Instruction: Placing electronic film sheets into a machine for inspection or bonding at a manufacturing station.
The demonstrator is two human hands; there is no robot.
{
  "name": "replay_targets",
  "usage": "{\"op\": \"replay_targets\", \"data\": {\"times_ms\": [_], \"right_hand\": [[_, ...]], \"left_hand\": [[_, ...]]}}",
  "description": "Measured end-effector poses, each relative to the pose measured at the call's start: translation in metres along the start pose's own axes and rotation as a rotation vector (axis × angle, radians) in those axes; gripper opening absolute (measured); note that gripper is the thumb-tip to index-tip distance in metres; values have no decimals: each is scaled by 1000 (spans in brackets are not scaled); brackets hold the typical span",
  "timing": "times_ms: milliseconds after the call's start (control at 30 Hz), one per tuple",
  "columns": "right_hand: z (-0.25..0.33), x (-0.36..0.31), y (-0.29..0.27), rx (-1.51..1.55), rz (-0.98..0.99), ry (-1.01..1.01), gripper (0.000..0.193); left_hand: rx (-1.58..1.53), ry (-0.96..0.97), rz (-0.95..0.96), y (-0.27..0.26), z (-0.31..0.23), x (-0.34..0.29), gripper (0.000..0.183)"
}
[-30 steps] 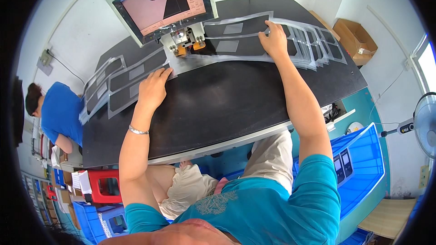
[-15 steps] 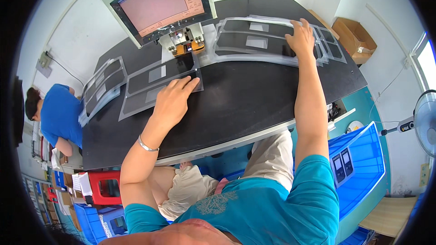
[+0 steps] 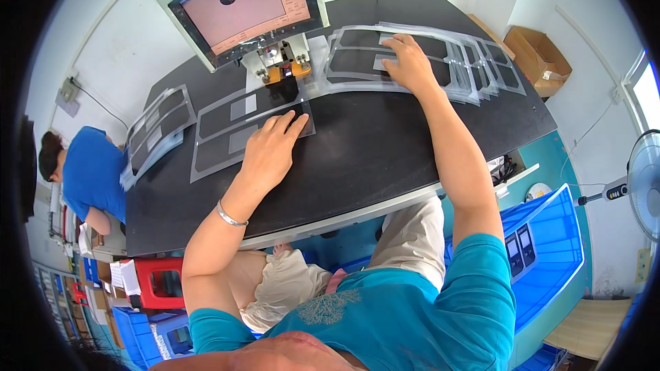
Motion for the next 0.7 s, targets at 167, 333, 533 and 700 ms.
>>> {"op": "replay_targets", "data": {"times_ms": [167, 333, 533, 700], "right_hand": [[2, 1, -1, 45, 22, -53, 44], [10, 0, 7, 122, 80, -196, 47], [11, -2, 15, 158, 242, -150, 48], [11, -2, 15, 159, 245, -149, 47]], "left_hand": [[-69, -1, -35, -10, 3, -2, 49], [-187, 8, 84, -10, 14, -4, 48], [-103, -6, -6, 17, 23, 11, 43], [-33, -79, -66, 31, 32, 27, 38]]}}
Point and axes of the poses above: each hand's wrist, its own x-axis towards the middle knuckle, its own y-axis out of the palm, z = x × y, the point moved 3 cm from there along x, towards the middle knuckle, and after that the axes turned 9 degrees about -y, right-handed, at the moved point
